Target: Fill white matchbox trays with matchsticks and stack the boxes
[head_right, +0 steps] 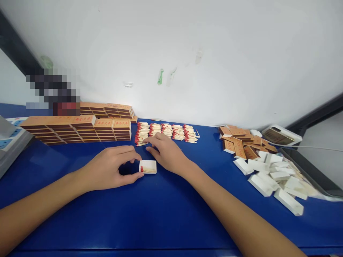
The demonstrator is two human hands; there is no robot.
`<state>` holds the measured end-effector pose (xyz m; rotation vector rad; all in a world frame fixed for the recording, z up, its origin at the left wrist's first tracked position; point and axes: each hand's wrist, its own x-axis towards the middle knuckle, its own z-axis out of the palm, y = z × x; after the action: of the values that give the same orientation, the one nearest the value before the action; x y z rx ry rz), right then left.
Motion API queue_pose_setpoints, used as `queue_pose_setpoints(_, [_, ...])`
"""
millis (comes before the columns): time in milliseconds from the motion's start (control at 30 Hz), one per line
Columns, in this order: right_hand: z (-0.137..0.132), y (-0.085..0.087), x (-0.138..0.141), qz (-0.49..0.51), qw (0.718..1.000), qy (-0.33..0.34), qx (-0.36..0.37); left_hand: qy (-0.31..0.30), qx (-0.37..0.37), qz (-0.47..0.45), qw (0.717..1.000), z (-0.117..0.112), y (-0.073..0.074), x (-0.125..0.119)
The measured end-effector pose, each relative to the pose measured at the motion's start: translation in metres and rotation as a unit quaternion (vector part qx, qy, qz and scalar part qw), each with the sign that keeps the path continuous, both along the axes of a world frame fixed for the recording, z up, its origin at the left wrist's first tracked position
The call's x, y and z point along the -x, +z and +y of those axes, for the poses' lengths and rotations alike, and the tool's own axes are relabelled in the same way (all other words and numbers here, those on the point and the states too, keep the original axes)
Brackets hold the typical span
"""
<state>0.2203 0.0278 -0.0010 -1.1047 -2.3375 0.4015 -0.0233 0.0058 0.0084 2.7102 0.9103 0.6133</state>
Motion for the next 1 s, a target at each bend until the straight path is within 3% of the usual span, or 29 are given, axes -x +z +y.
queue_pose_setpoints(133, [0.005, -0.005, 0.003, -0.019, 1.000, -0.015, -0.001, -0.019, -0.002, 0.011, 1.000, -0.002, 0.000, 0.000])
queue_pose_setpoints(400, [0.002, 0.002, -0.009, -0.050, 0.997, -0.038, 0.043, -0.001, 0.005, 0.005, 1.000, -0.001, 0.001, 0.001])
queue_pose_setpoints(600, [-0.011, 0.011, -0.025, -0.005, 0.997, -0.056, 0.054, 0.023, -0.003, -0.023, 0.999, 0.002, -0.003, 0.002])
queue_pose_setpoints(833, [-0.043, 0.025, -0.006, -0.034, 0.997, -0.009, 0.063, 0.032, -0.008, -0.017, 0.999, 0.004, -0.003, 0.002])
queue_pose_setpoints(1000, [-0.040, 0.022, -0.005, 0.011, 0.999, -0.017, 0.048, -0.013, 0.008, -0.004, 1.000, -0.004, 0.002, 0.000])
